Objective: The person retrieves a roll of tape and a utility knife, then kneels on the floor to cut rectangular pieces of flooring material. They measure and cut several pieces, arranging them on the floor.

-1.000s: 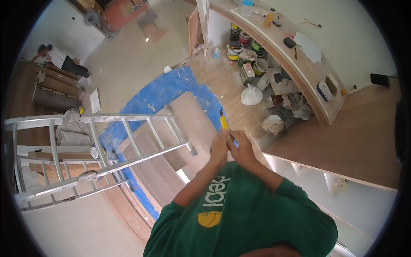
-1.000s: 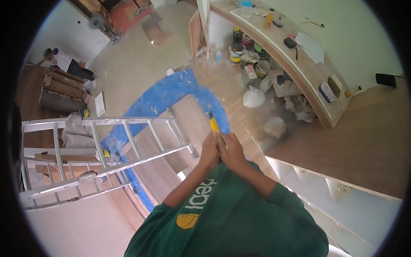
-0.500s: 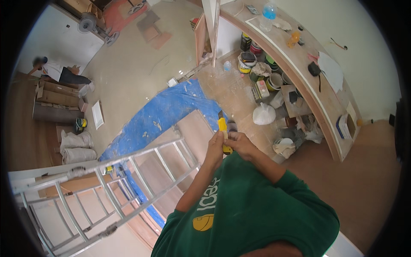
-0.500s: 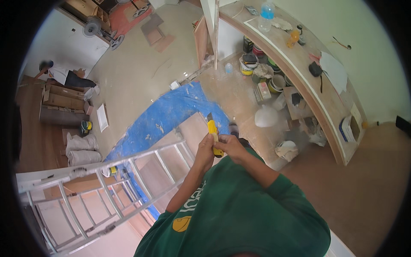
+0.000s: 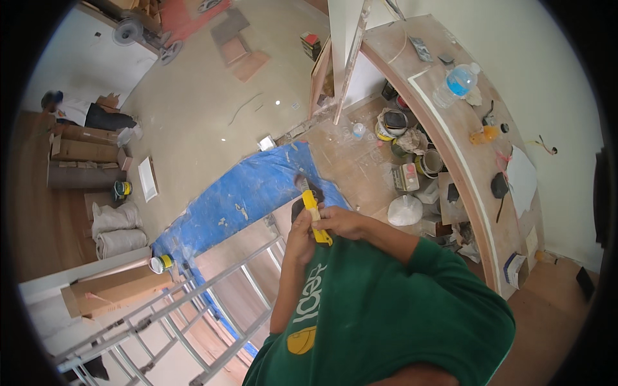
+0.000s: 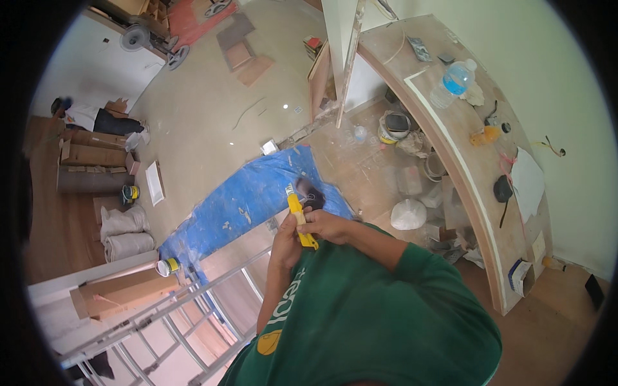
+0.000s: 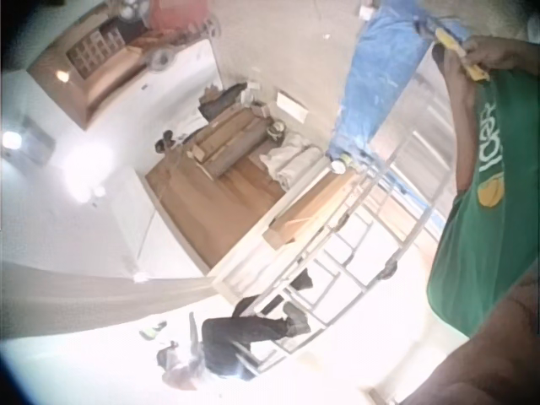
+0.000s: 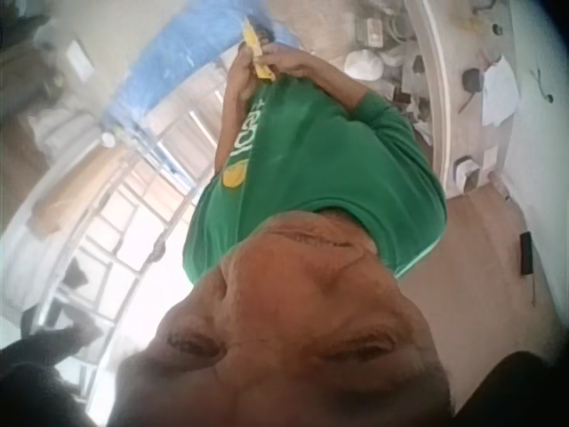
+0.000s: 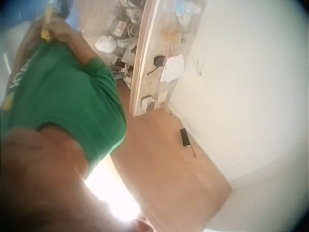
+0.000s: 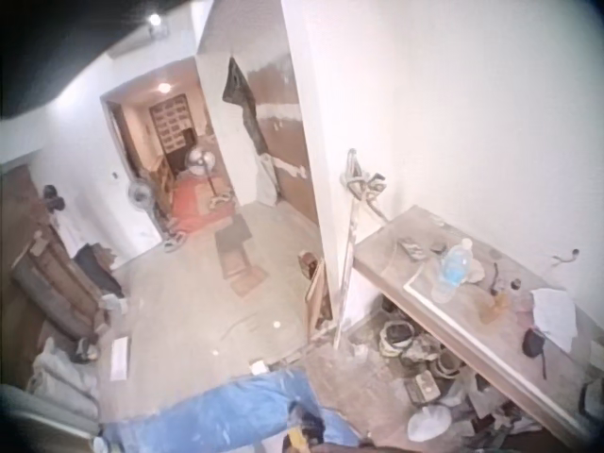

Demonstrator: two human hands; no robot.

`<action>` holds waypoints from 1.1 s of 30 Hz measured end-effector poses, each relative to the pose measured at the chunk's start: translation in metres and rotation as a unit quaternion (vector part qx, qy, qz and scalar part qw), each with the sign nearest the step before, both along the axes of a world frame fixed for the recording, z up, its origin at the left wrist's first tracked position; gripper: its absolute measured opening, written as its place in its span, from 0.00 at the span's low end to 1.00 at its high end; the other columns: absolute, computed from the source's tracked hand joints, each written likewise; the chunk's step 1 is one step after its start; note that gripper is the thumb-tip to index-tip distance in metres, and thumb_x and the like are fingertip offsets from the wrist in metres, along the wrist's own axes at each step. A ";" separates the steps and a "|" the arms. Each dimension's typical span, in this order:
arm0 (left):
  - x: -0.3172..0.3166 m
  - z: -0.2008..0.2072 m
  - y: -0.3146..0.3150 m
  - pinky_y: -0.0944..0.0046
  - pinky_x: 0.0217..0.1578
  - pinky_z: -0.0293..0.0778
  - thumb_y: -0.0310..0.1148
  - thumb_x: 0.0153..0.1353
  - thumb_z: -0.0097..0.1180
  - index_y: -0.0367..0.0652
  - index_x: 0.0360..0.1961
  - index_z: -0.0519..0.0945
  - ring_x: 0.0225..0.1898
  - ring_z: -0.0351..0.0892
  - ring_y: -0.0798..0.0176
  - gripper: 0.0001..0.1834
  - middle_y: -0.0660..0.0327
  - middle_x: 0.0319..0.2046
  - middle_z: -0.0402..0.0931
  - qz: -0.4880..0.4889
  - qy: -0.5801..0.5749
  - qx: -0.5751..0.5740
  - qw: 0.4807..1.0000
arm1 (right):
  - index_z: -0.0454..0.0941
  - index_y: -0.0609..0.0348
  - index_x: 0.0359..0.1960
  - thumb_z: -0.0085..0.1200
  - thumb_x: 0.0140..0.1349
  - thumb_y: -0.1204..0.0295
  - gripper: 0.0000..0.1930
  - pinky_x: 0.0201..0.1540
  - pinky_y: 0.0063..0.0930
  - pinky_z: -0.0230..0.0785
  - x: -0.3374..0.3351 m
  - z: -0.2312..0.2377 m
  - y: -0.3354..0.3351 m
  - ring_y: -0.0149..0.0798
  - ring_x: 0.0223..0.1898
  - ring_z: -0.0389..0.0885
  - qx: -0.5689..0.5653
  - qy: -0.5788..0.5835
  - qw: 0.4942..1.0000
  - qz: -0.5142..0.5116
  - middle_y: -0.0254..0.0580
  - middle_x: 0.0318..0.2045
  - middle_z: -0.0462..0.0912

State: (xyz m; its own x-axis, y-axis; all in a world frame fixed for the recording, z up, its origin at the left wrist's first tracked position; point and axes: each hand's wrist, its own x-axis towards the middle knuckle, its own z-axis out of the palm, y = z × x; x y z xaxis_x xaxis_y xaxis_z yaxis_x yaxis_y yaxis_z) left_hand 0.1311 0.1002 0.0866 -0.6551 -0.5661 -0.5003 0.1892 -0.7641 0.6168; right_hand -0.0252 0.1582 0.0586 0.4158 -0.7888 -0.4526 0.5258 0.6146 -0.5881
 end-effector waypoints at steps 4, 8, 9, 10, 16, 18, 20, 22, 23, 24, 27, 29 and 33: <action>-0.015 -0.010 -0.086 0.64 0.55 0.73 0.48 0.75 0.45 0.39 0.65 0.69 0.54 0.77 0.64 0.27 0.59 0.56 0.76 -0.043 -0.005 0.021 0.999 | 0.75 0.63 0.54 0.53 0.71 0.68 0.15 0.51 0.33 0.74 -0.015 -0.012 -0.080 0.38 0.46 0.82 0.024 -0.111 0.993 -0.030 0.42 0.45 0.82; -0.033 -0.045 -0.197 0.64 0.54 0.73 0.45 0.75 0.46 0.38 0.69 0.64 0.54 0.77 0.61 0.29 0.57 0.57 0.74 -0.135 -0.090 -0.051 0.985 | 0.77 0.65 0.50 0.54 0.68 0.72 0.13 0.49 0.34 0.76 -0.038 -0.035 -0.176 0.40 0.44 0.83 0.054 -0.119 0.987 -0.090 0.44 0.43 0.83; -0.044 -0.051 -0.224 0.64 0.54 0.73 0.45 0.75 0.46 0.38 0.69 0.64 0.53 0.77 0.61 0.29 0.57 0.57 0.74 -0.134 -0.141 -0.110 0.975 | 0.77 0.65 0.50 0.55 0.67 0.73 0.12 0.49 0.34 0.77 -0.047 -0.034 -0.206 0.40 0.43 0.84 0.069 -0.115 0.985 -0.112 0.45 0.42 0.83; -0.049 -0.060 -0.257 0.65 0.53 0.73 0.44 0.75 0.46 0.39 0.69 0.64 0.53 0.77 0.61 0.29 0.57 0.57 0.74 -0.129 -0.191 -0.166 0.959 | 0.77 0.66 0.49 0.55 0.66 0.74 0.12 0.48 0.34 0.77 -0.057 -0.033 -0.238 0.40 0.42 0.84 0.050 -0.068 0.986 -0.142 0.45 0.40 0.83; -0.019 -0.061 -0.446 0.56 0.55 0.73 0.40 0.69 0.56 0.37 0.63 0.74 0.55 0.79 0.48 0.26 0.45 0.58 0.76 -0.131 -0.379 -0.407 0.821 | 0.79 0.66 0.45 0.57 0.58 0.78 0.12 0.37 0.30 0.80 -0.118 0.000 -0.375 0.39 0.30 0.84 0.071 0.199 0.934 -0.288 0.43 0.32 0.84; 0.003 -0.071 -0.496 0.58 0.53 0.75 0.40 0.69 0.55 0.37 0.57 0.78 0.51 0.82 0.51 0.22 0.45 0.51 0.81 -0.123 -0.413 -0.410 0.804 | 0.79 0.65 0.43 0.57 0.59 0.75 0.11 0.34 0.30 0.79 -0.135 0.002 -0.404 0.37 0.28 0.84 0.087 0.316 0.912 -0.248 0.43 0.30 0.84; 0.016 -0.080 -0.534 0.58 0.50 0.76 0.41 0.68 0.55 0.36 0.52 0.82 0.48 0.84 0.50 0.20 0.45 0.46 0.83 -0.127 -0.445 -0.402 0.790 | 0.79 0.65 0.41 0.58 0.60 0.71 0.11 0.33 0.31 0.77 -0.158 -0.003 -0.430 0.38 0.28 0.84 0.100 0.415 0.880 -0.207 0.45 0.29 0.84; 0.027 -0.092 -0.560 0.55 0.47 0.77 0.42 0.66 0.56 0.35 0.46 0.85 0.45 0.85 0.46 0.19 0.44 0.42 0.84 -0.154 -0.477 -0.378 0.779 | 0.79 0.66 0.39 0.58 0.61 0.66 0.13 0.33 0.34 0.76 -0.174 -0.033 -0.442 0.39 0.28 0.84 0.122 0.496 0.843 -0.167 0.47 0.27 0.84; 0.032 -0.100 -0.568 0.55 0.46 0.77 0.42 0.66 0.56 0.35 0.44 0.85 0.44 0.85 0.46 0.19 0.44 0.41 0.84 -0.171 -0.474 -0.379 0.776 | 0.79 0.66 0.36 0.57 0.60 0.60 0.17 0.35 0.41 0.74 -0.180 -0.056 -0.448 0.43 0.29 0.84 0.089 0.584 0.792 -0.156 0.51 0.26 0.83; 0.039 -0.110 -0.575 0.55 0.45 0.77 0.42 0.65 0.56 0.35 0.41 0.86 0.43 0.85 0.45 0.18 0.44 0.40 0.84 -0.181 -0.476 -0.381 0.772 | 0.79 0.66 0.36 0.57 0.60 0.60 0.18 0.37 0.42 0.74 -0.181 -0.054 -0.466 0.45 0.30 0.84 0.105 0.569 0.802 -0.149 0.52 0.26 0.83; 0.052 -0.156 -0.590 0.51 0.42 0.76 0.42 0.62 0.57 0.36 0.35 0.86 0.39 0.83 0.41 0.17 0.43 0.35 0.83 -0.261 -0.439 -0.442 0.738 | 0.80 0.66 0.36 0.56 0.59 0.59 0.18 0.40 0.44 0.73 -0.191 -0.045 -0.526 0.51 0.33 0.84 0.140 0.531 0.825 -0.135 0.55 0.28 0.83; 0.009 -0.133 -0.607 0.47 0.40 0.76 0.46 0.60 0.59 0.36 0.32 0.85 0.36 0.83 0.38 0.20 0.43 0.30 0.82 -0.237 -0.494 -0.330 0.769 | 0.81 0.65 0.37 0.56 0.58 0.60 0.17 0.42 0.45 0.74 -0.209 -0.061 -0.562 0.54 0.34 0.84 0.166 0.517 0.829 -0.135 0.57 0.30 0.84; -0.051 -0.131 -0.687 0.44 0.40 0.76 0.46 0.59 0.59 0.33 0.26 0.83 0.35 0.82 0.35 0.22 0.39 0.28 0.81 -0.268 -0.575 -0.333 0.698 | 0.82 0.61 0.39 0.56 0.54 0.63 0.16 0.48 0.50 0.74 -0.254 -0.086 -0.650 0.60 0.41 0.83 0.053 0.633 0.770 -0.070 0.59 0.36 0.84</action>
State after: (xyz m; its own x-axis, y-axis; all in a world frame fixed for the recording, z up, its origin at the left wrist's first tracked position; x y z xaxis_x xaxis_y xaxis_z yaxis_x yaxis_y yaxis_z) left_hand 0.0799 -0.5873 -0.0440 -0.2436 -0.7517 -0.6129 -0.9259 -0.0078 0.3776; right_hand -0.2788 -0.4920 -0.0273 -0.4963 -0.7171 -0.4893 -0.3608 0.6830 -0.6351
